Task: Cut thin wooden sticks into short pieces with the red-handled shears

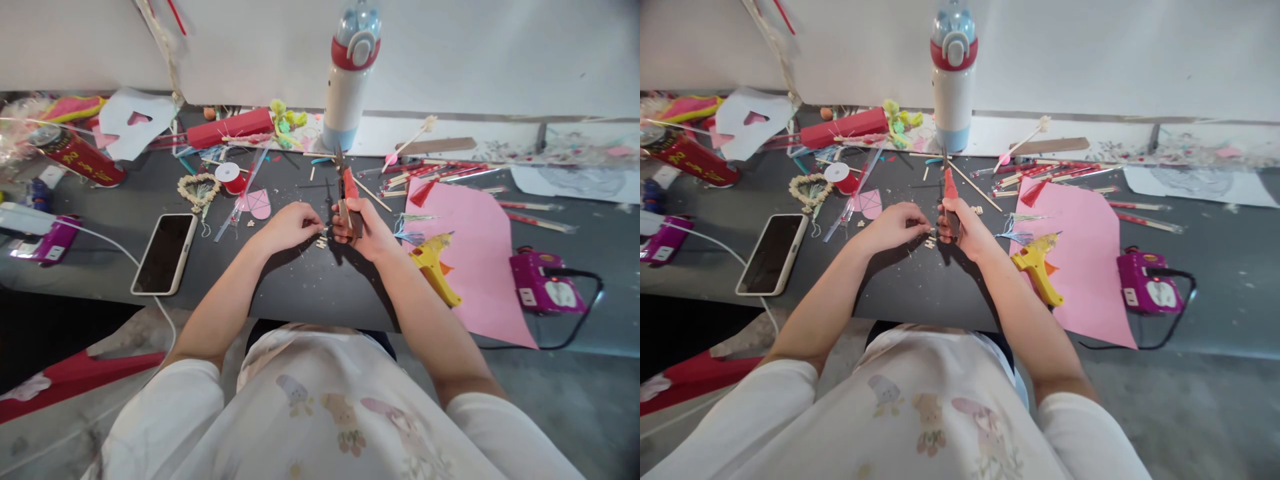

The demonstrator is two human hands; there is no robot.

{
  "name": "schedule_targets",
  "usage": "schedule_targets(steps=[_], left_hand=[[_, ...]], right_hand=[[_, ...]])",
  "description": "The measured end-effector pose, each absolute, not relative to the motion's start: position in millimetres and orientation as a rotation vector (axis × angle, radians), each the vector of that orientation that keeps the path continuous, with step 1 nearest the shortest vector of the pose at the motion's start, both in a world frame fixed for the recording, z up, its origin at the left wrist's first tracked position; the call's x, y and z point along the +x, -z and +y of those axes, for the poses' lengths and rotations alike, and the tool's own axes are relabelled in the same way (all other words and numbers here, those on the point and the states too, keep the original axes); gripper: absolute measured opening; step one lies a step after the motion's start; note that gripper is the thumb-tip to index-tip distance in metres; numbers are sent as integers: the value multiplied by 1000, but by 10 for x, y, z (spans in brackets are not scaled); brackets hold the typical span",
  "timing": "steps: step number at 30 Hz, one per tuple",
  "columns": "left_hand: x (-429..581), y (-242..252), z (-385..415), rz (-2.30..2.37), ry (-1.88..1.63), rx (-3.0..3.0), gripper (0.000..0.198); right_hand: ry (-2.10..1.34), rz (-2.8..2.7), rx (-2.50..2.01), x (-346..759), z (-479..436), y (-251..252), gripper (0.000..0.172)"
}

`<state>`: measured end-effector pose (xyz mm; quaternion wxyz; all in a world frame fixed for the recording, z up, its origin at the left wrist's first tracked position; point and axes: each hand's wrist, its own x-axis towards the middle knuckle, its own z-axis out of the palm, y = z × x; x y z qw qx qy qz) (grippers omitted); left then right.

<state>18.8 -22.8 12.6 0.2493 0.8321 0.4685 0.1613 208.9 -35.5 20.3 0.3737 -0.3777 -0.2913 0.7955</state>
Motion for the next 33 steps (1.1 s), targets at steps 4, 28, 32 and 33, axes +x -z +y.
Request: schedule_targets(steps=[4, 28, 32, 33], left_hand=[[206, -84, -221, 1181, -343, 2451, 19], [112, -130, -226, 1272, -326, 2533, 34], [122, -116, -243, 1133, -283, 2528, 31], [127, -112, -244, 1115, -274, 2530, 31]], right_hand=[[-2030, -691, -965, 2083, -358, -213, 34], [-2042, -669, -968, 2078, -361, -212, 33], [-2038, -669, -958, 2079, -365, -213, 33], [-2042, -671, -956, 2079, -366, -213, 33]])
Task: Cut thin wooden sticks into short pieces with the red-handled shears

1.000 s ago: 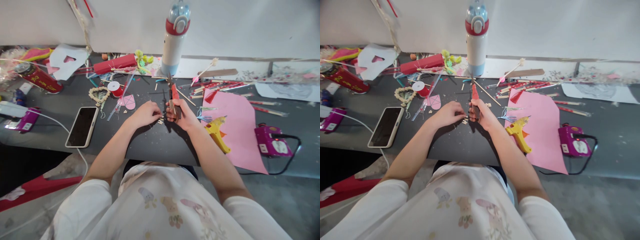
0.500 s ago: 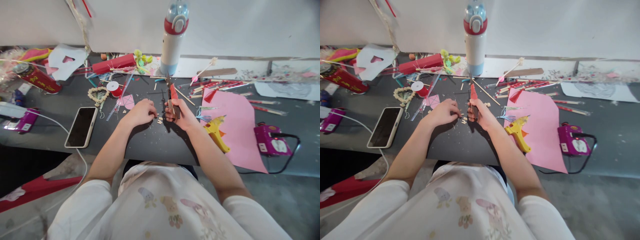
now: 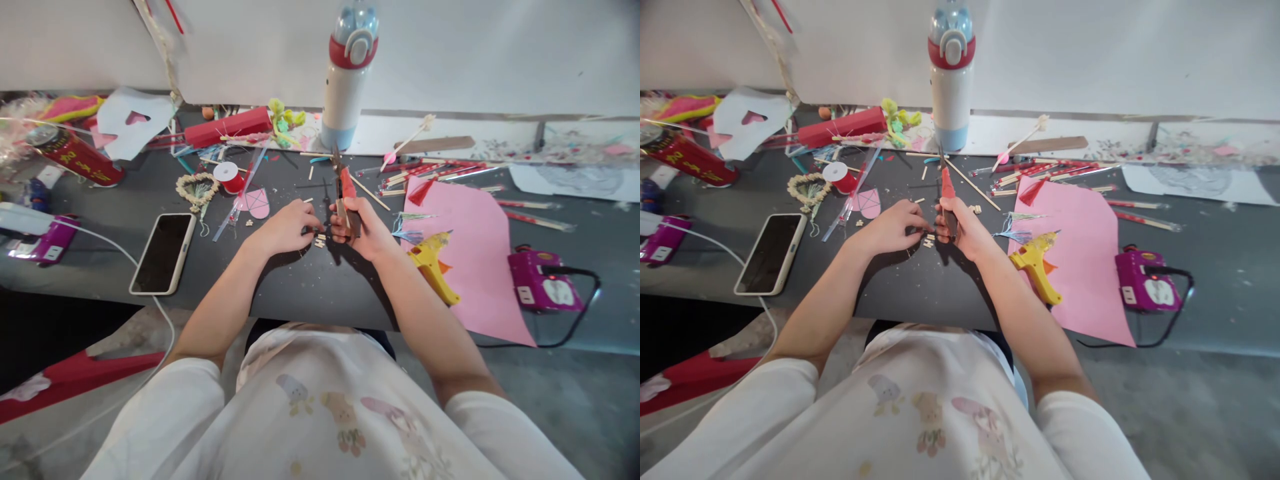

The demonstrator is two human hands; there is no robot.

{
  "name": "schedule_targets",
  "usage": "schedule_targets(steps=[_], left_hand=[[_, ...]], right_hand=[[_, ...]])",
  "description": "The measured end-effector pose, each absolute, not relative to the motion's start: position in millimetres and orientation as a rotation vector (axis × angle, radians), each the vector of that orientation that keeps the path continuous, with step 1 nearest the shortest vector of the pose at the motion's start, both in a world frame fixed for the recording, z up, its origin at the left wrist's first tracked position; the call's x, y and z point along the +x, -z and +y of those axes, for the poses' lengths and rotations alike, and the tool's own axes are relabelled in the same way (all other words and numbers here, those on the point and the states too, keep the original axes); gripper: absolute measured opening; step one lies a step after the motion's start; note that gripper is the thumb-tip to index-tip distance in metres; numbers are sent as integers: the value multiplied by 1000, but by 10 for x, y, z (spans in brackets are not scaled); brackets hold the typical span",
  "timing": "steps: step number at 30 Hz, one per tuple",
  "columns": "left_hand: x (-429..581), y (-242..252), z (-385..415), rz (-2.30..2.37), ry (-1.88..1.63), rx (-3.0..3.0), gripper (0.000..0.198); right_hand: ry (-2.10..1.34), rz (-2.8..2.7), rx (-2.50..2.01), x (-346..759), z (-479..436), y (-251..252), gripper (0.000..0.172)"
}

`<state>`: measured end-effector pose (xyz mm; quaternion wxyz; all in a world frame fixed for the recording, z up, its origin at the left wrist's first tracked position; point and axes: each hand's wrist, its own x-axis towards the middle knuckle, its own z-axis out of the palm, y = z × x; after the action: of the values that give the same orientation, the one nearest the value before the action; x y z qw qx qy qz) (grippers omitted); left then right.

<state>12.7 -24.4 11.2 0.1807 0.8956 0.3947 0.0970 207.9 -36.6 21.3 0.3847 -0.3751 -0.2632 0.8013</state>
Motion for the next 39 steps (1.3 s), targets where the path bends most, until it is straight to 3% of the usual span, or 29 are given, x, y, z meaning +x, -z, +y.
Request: schedule_targets(steps=[19, 30, 39], left_hand=[[101, -130, -237, 1108, -228, 2459, 22], [92, -120, -234, 1095, -314, 2461, 27], [-2, -225, -188, 1616, -323, 2394, 31]], right_hand=[[-2056, -689, -951, 2074, -362, -206, 31], [-2056, -661, -952, 2079, -365, -211, 28], [-2067, -664, -955, 2076, -352, -211, 29]])
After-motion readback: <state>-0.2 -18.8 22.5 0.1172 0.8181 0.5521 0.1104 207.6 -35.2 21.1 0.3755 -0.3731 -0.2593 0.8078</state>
